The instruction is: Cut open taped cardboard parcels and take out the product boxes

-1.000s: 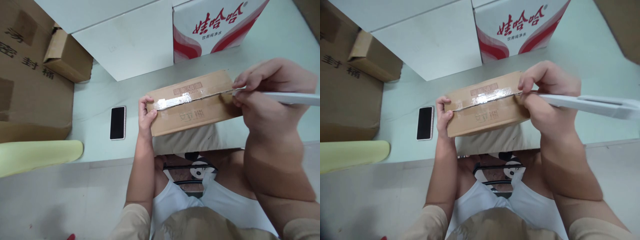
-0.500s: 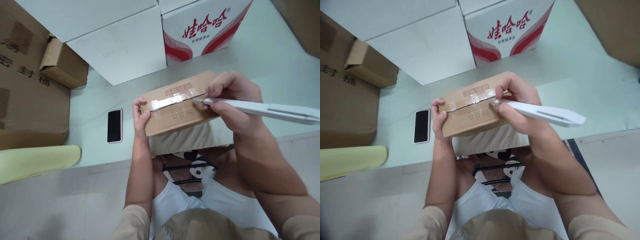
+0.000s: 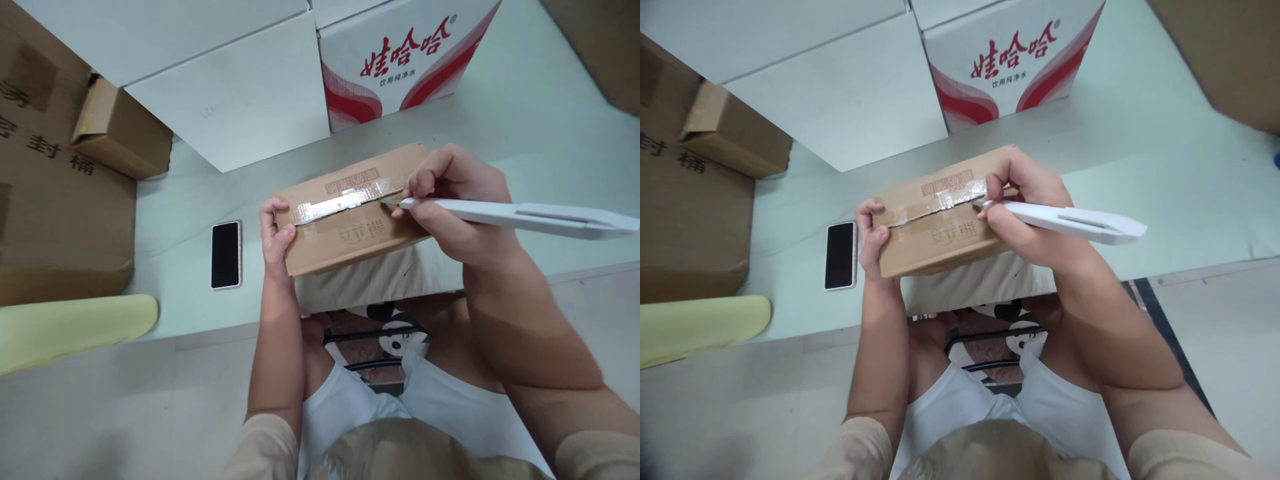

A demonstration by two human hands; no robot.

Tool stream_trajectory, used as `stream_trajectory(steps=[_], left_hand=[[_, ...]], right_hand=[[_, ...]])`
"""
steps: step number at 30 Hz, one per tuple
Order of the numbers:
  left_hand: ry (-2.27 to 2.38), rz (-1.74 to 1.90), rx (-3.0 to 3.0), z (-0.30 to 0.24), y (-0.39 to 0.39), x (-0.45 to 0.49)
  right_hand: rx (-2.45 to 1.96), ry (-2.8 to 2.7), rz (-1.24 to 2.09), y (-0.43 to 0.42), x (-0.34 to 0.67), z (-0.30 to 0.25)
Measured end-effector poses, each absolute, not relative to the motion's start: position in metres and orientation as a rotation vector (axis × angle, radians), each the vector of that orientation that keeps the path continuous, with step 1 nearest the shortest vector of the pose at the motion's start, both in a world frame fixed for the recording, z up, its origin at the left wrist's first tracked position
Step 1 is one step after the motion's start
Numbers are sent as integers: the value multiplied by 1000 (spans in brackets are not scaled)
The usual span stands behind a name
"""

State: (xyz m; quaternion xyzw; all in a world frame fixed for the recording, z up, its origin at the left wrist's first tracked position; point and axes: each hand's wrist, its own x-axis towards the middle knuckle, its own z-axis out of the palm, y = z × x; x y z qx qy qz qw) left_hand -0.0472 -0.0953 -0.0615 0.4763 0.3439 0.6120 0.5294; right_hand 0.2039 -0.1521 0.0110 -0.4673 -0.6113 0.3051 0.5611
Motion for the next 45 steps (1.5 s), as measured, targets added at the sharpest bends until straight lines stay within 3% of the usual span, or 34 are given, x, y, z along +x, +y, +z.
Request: stream_trajectory(steps=[22,32,36,41,45], left_hand=[[772,1493,1110,-59,-95,-48],[784,1492,1146,-60,-94,-49],[777,1475,1188,-56,-97,-48],[714,1488,1164,-59,-95,-52],[723,1496,1137,-66,-92,-60]], right_hand=[[-1132,-1433,470,-154,206,17],[-1168,-1301,385,-150,216,12],[-994,-1090,396,-142,220,13],[-918,-729,336,-121,252,-15],[-1371,-680,323,-115,280,-64]])
